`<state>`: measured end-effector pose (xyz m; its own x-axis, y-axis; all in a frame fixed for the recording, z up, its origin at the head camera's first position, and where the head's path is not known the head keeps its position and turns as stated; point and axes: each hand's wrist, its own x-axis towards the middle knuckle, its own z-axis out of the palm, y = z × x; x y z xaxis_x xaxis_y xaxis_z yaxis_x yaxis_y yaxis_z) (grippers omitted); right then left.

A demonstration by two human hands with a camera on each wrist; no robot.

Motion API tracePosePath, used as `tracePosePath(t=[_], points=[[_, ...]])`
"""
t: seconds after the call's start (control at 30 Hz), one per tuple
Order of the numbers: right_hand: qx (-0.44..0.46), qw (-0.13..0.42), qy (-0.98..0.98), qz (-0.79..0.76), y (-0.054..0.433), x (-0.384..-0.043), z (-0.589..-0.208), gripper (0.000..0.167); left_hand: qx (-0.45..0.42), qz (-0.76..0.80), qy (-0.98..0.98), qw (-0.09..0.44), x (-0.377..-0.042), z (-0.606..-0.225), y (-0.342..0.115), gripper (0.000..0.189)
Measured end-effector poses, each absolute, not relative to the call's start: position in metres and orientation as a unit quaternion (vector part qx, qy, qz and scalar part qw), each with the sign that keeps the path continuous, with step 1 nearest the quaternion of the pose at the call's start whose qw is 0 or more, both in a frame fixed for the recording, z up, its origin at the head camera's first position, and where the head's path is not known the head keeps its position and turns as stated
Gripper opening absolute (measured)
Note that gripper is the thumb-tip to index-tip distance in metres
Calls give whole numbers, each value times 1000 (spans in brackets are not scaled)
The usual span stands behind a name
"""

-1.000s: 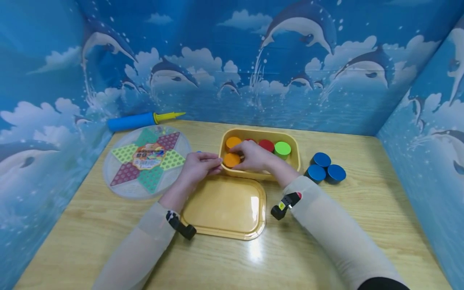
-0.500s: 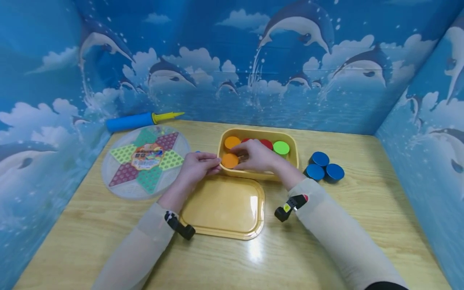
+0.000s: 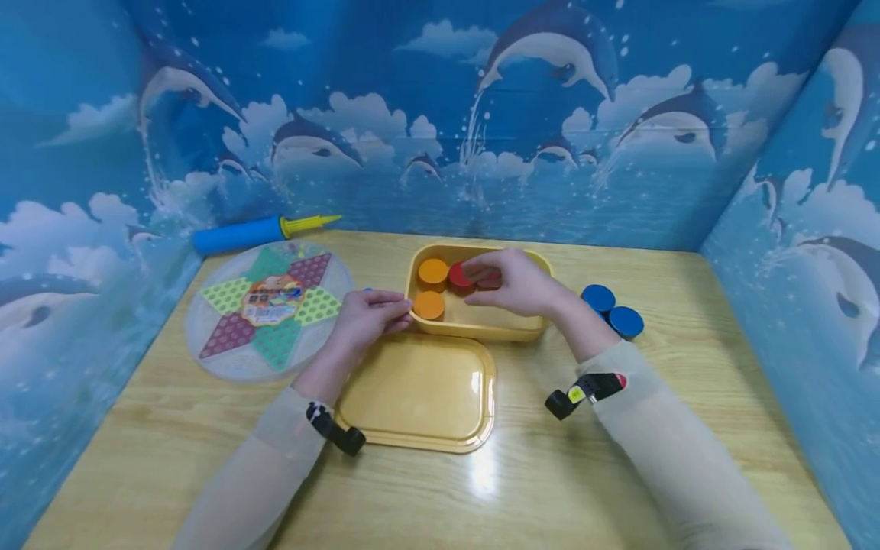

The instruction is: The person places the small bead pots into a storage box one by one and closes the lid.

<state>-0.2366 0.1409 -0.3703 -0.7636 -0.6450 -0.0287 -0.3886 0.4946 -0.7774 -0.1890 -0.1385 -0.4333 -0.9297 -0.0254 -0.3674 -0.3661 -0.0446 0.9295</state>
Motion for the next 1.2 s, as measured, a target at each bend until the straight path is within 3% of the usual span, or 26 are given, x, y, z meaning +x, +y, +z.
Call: tracePosePath(t=[0.83,1.2], points=[[-198,69,892,-401,264,-204,-344,55,-148,703,686,117,-190,-436,-138,32],[-169,92,917,-350,315,-189,-351,67,-151,702,686,121,-190,-435,-138,32]])
